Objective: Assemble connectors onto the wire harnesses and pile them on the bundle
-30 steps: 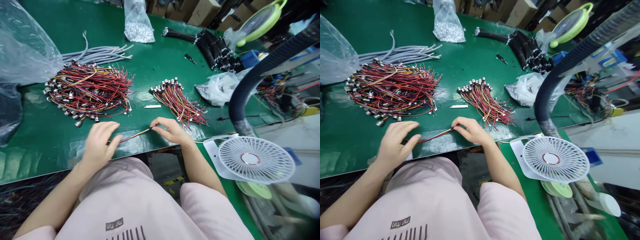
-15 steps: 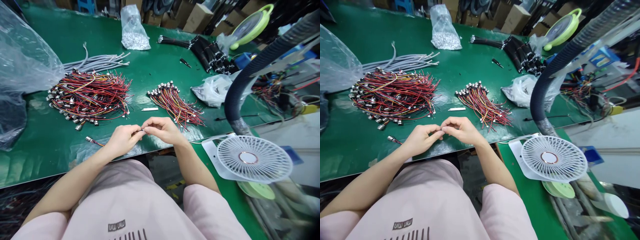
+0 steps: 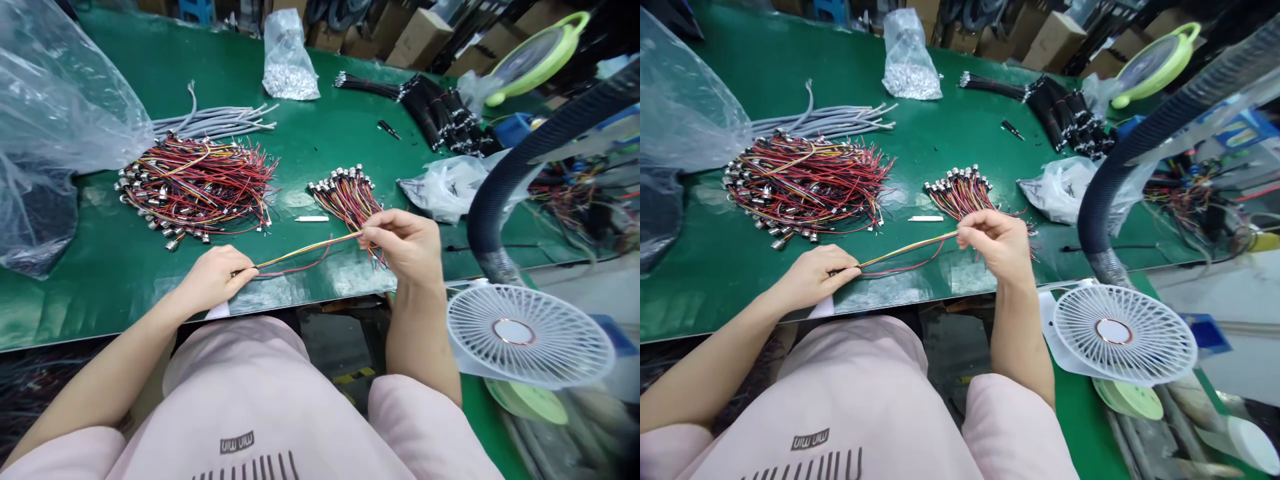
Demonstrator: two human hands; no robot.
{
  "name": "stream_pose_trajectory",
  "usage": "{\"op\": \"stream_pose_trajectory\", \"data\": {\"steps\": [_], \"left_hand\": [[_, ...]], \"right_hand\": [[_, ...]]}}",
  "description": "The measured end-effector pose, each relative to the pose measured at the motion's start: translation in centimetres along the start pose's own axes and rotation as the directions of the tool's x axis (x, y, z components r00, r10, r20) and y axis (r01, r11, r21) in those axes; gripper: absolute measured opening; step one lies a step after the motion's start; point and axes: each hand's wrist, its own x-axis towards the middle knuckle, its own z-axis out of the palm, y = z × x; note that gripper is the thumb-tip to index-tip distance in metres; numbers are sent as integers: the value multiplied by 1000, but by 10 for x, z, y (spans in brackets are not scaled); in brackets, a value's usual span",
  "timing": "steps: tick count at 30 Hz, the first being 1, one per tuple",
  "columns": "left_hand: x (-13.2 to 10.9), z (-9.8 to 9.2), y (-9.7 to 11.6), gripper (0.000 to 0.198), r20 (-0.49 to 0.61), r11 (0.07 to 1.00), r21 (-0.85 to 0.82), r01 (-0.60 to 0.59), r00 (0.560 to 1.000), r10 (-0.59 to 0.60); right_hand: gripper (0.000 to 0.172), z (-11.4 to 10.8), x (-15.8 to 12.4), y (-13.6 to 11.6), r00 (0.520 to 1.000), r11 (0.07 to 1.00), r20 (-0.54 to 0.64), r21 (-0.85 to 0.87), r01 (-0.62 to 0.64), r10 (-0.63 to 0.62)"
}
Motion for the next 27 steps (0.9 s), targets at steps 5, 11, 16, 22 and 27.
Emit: {"op": "stream_pose_trajectory", "data": {"steps": [5, 11, 16, 22, 27], "left_hand": [[-6, 2, -7, 24, -22, 992, -46, 118, 993, -119], [-7, 12, -5, 22, -74, 983, -161, 89, 992, -102], [-18, 9, 2, 24, -163, 948, -288, 134, 969, -186], [-31, 7, 0, 33, -55, 705, -633, 321, 889, -454], [-33, 10, -2, 34, -25, 529, -804, 272, 873, -487]], "right_hand": [[3, -2, -5, 15, 982, 861, 26, -476, 178, -189], [20, 65, -25, -5, 752, 606, 484, -455, 653, -447], [22, 113, -31, 3, 610, 539, 717, -384, 749, -337], [27, 113, -36, 6, 657, 467, 644, -476, 745, -391], [27, 115, -43, 9, 723, 720, 600, -326, 613, -343]]}}
